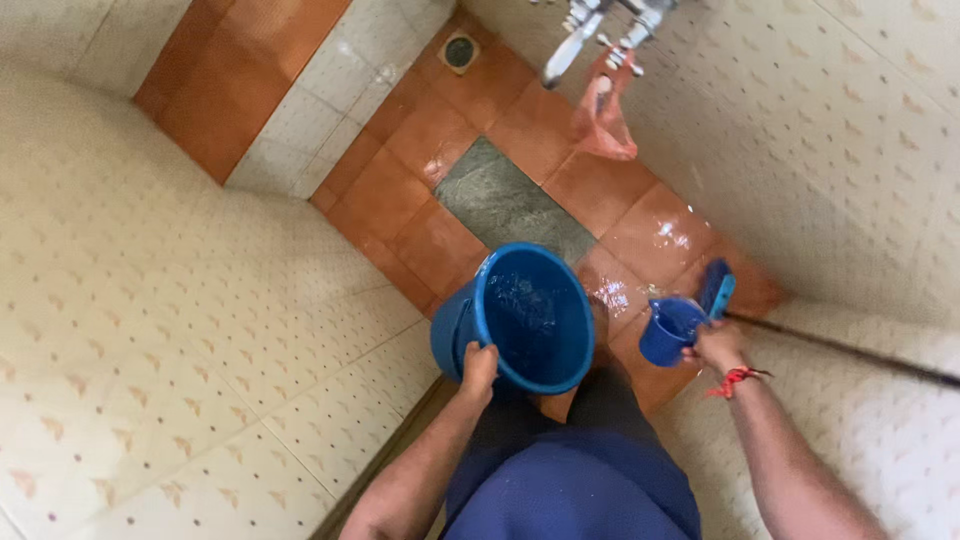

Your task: The person cleans a tiled bathroom floor using a squeegee and a bucket of water. They repeatedly scoop water with a cup and pour it onto the floor, then push the water toward the drain with the squeegee. The person also briefly handles a drain cover and a small metal object near the sink area.

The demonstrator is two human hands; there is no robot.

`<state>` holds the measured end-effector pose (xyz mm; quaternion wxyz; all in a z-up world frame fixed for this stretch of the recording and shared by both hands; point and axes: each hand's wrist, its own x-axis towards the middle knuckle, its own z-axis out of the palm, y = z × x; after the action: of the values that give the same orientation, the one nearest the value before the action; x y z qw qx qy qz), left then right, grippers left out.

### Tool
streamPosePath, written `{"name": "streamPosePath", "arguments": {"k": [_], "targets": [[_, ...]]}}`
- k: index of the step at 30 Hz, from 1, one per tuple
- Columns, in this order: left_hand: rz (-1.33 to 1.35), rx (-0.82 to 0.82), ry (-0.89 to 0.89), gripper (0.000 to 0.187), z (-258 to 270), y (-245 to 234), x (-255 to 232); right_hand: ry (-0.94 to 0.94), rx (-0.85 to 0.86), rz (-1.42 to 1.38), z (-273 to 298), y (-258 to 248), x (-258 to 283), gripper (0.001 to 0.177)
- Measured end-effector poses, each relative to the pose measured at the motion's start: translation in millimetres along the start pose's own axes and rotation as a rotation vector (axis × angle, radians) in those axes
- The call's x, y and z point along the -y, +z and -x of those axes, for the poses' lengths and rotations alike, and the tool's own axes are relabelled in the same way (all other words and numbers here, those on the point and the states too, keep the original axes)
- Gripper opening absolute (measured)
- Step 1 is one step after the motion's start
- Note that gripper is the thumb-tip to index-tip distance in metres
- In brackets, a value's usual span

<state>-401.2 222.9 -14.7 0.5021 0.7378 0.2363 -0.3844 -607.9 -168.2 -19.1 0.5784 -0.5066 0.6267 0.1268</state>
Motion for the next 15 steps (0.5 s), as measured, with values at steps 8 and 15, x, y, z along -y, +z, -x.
{"name": "streamPosePath", "arguments": {"k": [8, 15], "targets": [[0.233, -0.213, -0.046, 0.013, 14, -10, 39, -0.108, 0.242, 0.875, -70, 9, 73, 0.030], [0.117, -0.431, 0.055, 0.017, 37, 17, 92, -0.799, 0.274, 1.155, -77, 51, 69, 0.033]]}}
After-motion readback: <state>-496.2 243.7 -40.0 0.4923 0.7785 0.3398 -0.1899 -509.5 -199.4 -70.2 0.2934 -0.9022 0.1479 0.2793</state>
